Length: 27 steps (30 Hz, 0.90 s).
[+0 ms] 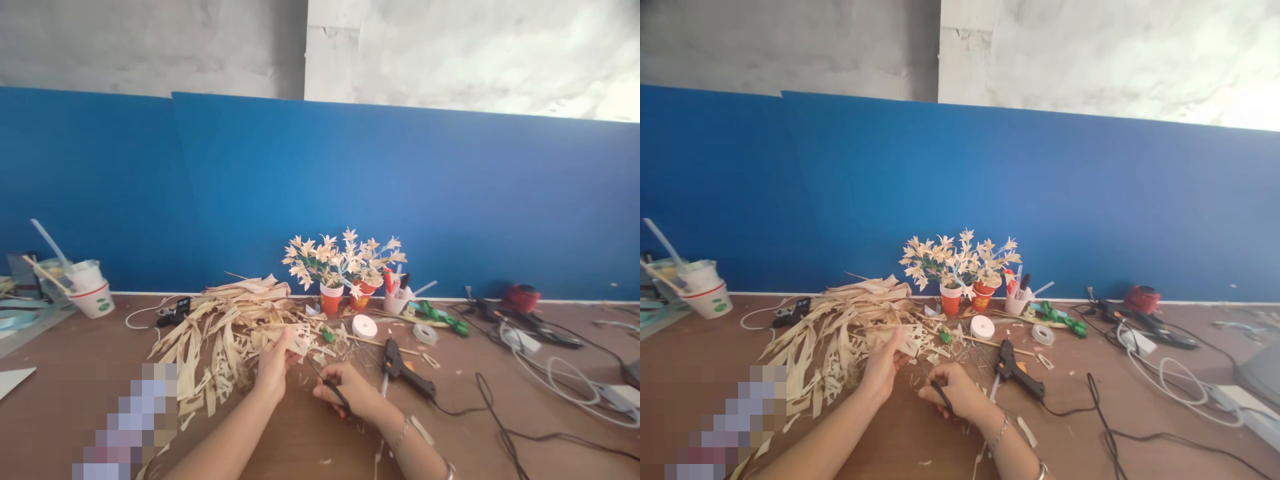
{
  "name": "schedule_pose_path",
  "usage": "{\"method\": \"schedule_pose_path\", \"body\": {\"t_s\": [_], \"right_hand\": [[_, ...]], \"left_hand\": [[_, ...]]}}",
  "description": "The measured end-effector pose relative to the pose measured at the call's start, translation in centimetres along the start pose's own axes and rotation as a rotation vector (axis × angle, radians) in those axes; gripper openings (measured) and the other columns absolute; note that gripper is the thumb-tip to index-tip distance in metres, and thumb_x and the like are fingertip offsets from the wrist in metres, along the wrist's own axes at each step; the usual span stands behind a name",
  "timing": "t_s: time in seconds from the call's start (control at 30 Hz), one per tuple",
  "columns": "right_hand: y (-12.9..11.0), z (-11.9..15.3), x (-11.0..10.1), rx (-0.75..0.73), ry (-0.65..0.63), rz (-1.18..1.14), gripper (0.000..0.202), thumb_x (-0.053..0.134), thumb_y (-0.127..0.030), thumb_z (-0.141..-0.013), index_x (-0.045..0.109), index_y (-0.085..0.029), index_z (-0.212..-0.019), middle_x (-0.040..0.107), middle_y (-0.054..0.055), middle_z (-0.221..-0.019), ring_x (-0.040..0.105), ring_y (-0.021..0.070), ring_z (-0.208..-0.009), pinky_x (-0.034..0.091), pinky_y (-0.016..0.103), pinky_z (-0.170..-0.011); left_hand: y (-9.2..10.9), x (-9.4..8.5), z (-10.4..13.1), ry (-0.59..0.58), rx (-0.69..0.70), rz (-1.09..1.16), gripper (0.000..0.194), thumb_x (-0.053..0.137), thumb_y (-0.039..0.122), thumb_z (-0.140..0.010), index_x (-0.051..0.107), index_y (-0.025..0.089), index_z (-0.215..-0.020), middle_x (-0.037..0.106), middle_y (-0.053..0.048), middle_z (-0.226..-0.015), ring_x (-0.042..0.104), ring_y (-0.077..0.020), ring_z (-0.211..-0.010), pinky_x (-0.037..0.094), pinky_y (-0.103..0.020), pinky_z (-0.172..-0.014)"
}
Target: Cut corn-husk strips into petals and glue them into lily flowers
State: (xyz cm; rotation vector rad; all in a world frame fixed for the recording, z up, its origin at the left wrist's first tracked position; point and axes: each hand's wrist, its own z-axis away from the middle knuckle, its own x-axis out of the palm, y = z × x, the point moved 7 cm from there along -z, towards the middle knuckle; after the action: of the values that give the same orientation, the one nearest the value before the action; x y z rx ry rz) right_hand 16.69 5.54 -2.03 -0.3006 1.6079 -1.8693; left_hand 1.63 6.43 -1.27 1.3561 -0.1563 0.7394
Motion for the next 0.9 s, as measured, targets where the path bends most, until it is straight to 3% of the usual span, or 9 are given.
{"method": "schedule_pose_path", "body": {"t_s": [0.3,0.47,0.77,0.9], "right_hand": [[0.3,-0.1,-0.1,-0.007,0.012,-0.034,0.035,0.072,-0.046,-0.064,0.054,-0.017,-0.069,0.048,-0.008,-0.041,0.039,0.0049,-0.032,0.027,0.014,-0.030],[0.0,0.1,-0.6,0.008,0.030,-0.040,0.037,0.070,-0.049,-0.065,0.054,-0.016,-0.069,0.048,-0.008,-0.040,0.040,0.0048,-0.032,0.027,0.014,-0.031],[-0.3,0.8,-0.5,0.000,-0.064,-0.092,0.039,0.070,-0.050,-0.065,0.053,-0.016,-0.071,0.050,-0.008,-0.041,0.041,0.0051,-0.033,0.028,0.014,-0.033],[-0.3,0.8,-0.5,-0.017,-0.092,-0.102,0.038,0.070,-0.050,-0.066,0.054,-0.016,-0.072,0.052,-0.007,-0.043,0.043,0.0052,-0.034,0.028,0.014,-0.034]], "left_hand": [[-0.2,0.2,-0.3,-0.035,-0.010,-0.001,0.037,0.076,0.042,-0.063,0.066,0.011,-0.081,0.072,-0.007,-0.073,0.066,-0.0152,-0.062,0.051,-0.022,-0.054],[0.1,0.0,-0.6,-0.015,0.030,0.016,0.033,0.079,0.038,-0.058,0.062,0.013,-0.072,0.070,-0.005,-0.067,0.065,-0.0143,-0.059,0.050,-0.021,-0.053],[1.0,-0.2,-0.6,0.012,0.083,-0.035,0.033,0.074,0.039,-0.062,0.063,0.012,-0.076,0.069,-0.009,-0.073,0.064,-0.0175,-0.062,0.048,-0.024,-0.051],[1.4,-0.5,-0.6,0.054,0.131,-0.093,0.026,0.071,0.038,-0.064,0.062,0.014,-0.070,0.064,-0.005,-0.065,0.058,-0.0147,-0.057,0.043,-0.021,-0.045]]}}
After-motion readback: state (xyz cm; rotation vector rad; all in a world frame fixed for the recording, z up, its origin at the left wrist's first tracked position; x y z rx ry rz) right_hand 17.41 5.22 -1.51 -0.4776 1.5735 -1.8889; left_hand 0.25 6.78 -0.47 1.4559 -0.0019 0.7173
